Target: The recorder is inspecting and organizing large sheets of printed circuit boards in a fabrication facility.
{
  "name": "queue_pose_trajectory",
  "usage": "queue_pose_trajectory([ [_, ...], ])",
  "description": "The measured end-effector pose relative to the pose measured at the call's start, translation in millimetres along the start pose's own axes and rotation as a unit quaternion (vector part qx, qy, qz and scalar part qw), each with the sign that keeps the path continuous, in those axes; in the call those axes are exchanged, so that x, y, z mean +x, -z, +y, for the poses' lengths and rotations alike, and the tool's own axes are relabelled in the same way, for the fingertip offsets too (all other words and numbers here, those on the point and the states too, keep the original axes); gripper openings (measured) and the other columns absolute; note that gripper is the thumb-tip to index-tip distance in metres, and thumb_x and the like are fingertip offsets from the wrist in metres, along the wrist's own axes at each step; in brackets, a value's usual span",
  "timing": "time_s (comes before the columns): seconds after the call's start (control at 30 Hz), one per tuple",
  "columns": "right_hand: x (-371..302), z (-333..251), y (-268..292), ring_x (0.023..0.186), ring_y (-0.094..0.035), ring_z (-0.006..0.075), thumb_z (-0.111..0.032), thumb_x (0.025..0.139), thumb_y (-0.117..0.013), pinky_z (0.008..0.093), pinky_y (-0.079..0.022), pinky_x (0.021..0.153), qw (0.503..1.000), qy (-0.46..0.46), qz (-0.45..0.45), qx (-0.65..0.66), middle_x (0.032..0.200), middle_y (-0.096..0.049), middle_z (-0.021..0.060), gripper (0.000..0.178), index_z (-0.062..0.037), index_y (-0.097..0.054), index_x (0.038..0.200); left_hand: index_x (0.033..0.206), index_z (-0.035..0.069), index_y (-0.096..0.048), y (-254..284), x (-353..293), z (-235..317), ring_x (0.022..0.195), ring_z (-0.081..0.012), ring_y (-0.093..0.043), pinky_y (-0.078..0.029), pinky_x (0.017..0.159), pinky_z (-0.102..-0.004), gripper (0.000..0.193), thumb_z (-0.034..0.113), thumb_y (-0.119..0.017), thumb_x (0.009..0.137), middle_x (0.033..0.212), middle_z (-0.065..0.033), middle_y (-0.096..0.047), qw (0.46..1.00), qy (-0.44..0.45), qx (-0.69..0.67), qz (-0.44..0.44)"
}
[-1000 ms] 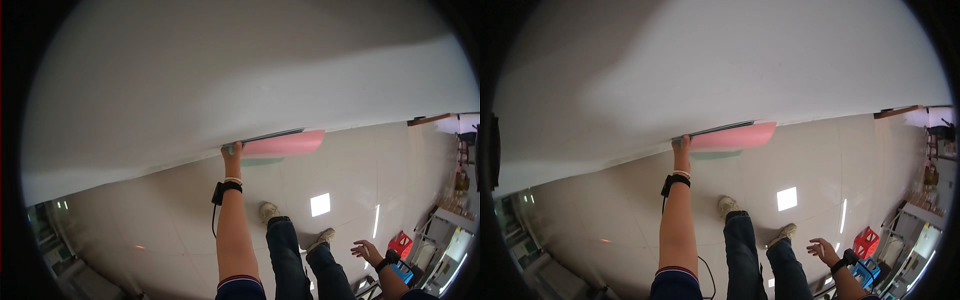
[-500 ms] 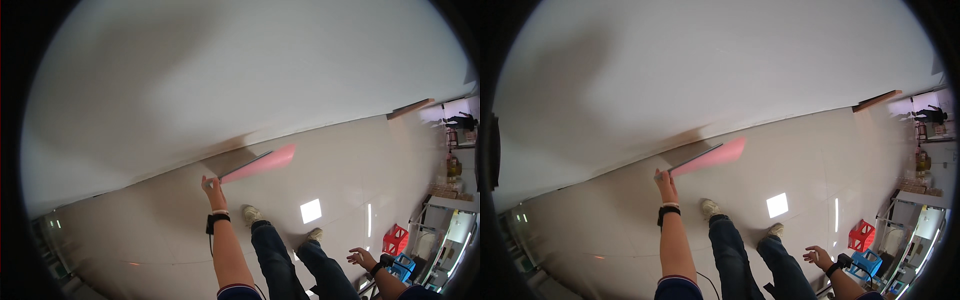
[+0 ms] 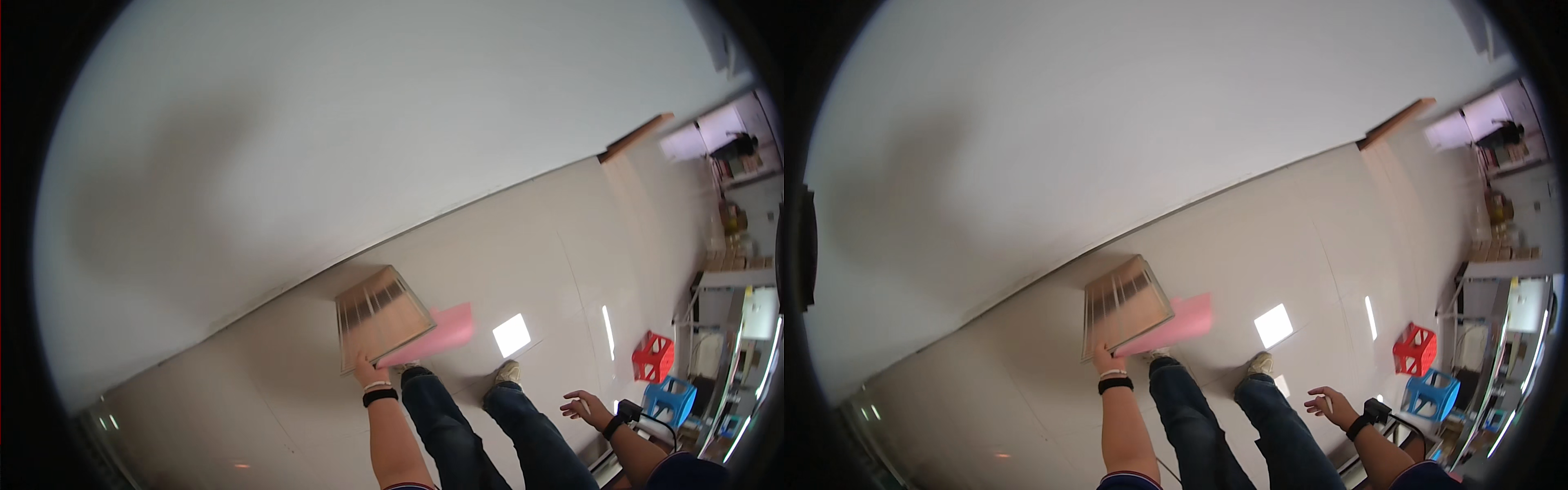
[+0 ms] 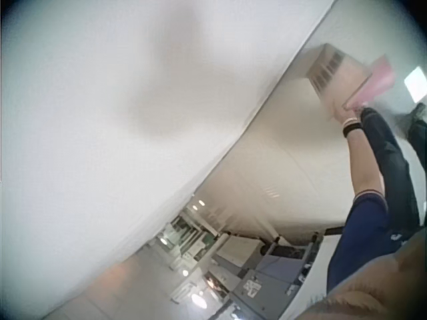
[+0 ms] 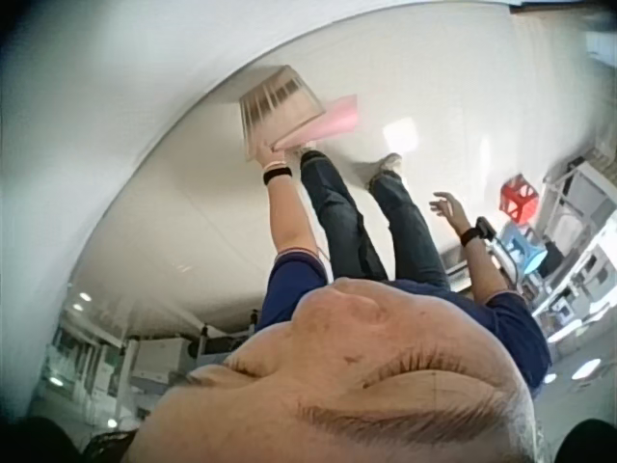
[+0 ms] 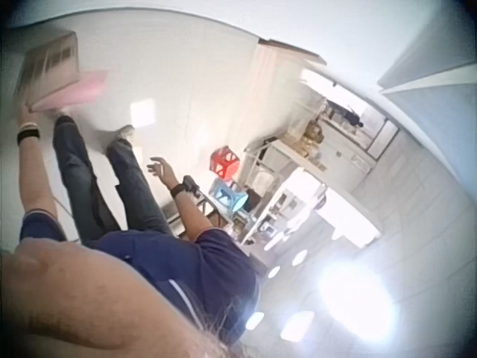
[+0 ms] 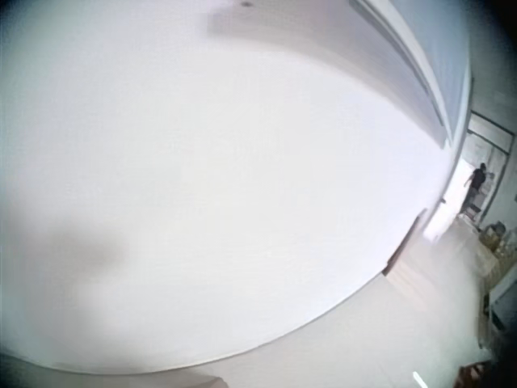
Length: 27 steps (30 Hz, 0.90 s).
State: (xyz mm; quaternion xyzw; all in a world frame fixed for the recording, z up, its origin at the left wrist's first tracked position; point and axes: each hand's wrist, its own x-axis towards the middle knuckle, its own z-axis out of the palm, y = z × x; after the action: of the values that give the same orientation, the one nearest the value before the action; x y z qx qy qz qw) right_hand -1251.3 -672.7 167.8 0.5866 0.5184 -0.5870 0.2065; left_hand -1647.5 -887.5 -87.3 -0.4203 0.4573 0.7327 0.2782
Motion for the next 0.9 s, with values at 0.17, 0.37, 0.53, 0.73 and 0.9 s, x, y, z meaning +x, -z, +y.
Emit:
queue_pose_trajectory([
  [0.17,-16,43,-15,0.086,-0.063,0.0173,-0.018,0.093,-0.041,0.028,-0.05,0.073,0.997,-0.025,0.032,0.072,0.098,-0.063,0.0132,0.028,-0.0033,-0.047,0.115,0.118,-0.008,-0.041,-10,-18,1,0.099,-0.0298,-0.055,-0.049,0.079,-0.0384,0.039,0.011,-0.051,0.085,0.112,-0.0157,-0.052,0.997,0.003,0.041,0.059],
  [0.37,-63,75,-34,0.09,-0.062,0.019,-0.018,0.091,-0.044,0.029,-0.049,0.078,0.985,-0.024,0.049,0.167,0.101,-0.062,0.015,0.031,-0.0019,-0.046,0.117,0.118,-0.007,-0.042,-50,-86,-17,0.097,-0.0261,-0.055,-0.047,0.079,-0.036,0.038,0.01,-0.054,0.086,0.111,-0.0153,-0.052,0.992,-0.087,0.089,0.037],
  [0.53,-79,112,-36,0.086,-0.062,0.0178,-0.017,0.092,-0.043,0.0284,-0.049,0.075,0.961,-0.002,0.088,0.262,0.096,-0.063,0.0142,0.029,-0.0013,-0.046,0.115,0.118,-0.003,-0.045,-86,-172,-22,0.095,-0.022,-0.056,-0.048,0.073,-0.0334,0.037,0.013,-0.056,0.086,0.109,-0.0112,-0.054,0.982,-0.077,0.16,-0.07],
  [0.73,-94,153,6,0.085,-0.062,0.0167,-0.016,0.091,-0.045,0.0283,-0.05,0.073,0.927,0.077,0.108,0.349,0.096,-0.063,0.0137,0.029,-0.001,-0.047,0.116,0.12,0.003,-0.045,-116,-320,-54,0.091,-0.0192,-0.058,-0.05,0.07,-0.0308,0.04,0.018,-0.059,0.085,0.105,-0.0066,-0.056,0.938,-0.076,0.253,-0.225],
  [0.9,-144,155,111,0.095,-0.059,0.0194,-0.028,0.092,-0.047,0.03,-0.049,0.08,0.889,0.219,0.134,0.379,0.109,-0.059,0.0156,0.04,-0.0034,-0.041,0.123,0.121,0.002,-0.044,-131,-470,-97,0.098,-0.0212,-0.056,-0.049,0.079,-0.0347,0.041,0.017,-0.058,0.085,0.111,-0.0089,-0.055,0.895,-0.013,0.294,-0.335],
])
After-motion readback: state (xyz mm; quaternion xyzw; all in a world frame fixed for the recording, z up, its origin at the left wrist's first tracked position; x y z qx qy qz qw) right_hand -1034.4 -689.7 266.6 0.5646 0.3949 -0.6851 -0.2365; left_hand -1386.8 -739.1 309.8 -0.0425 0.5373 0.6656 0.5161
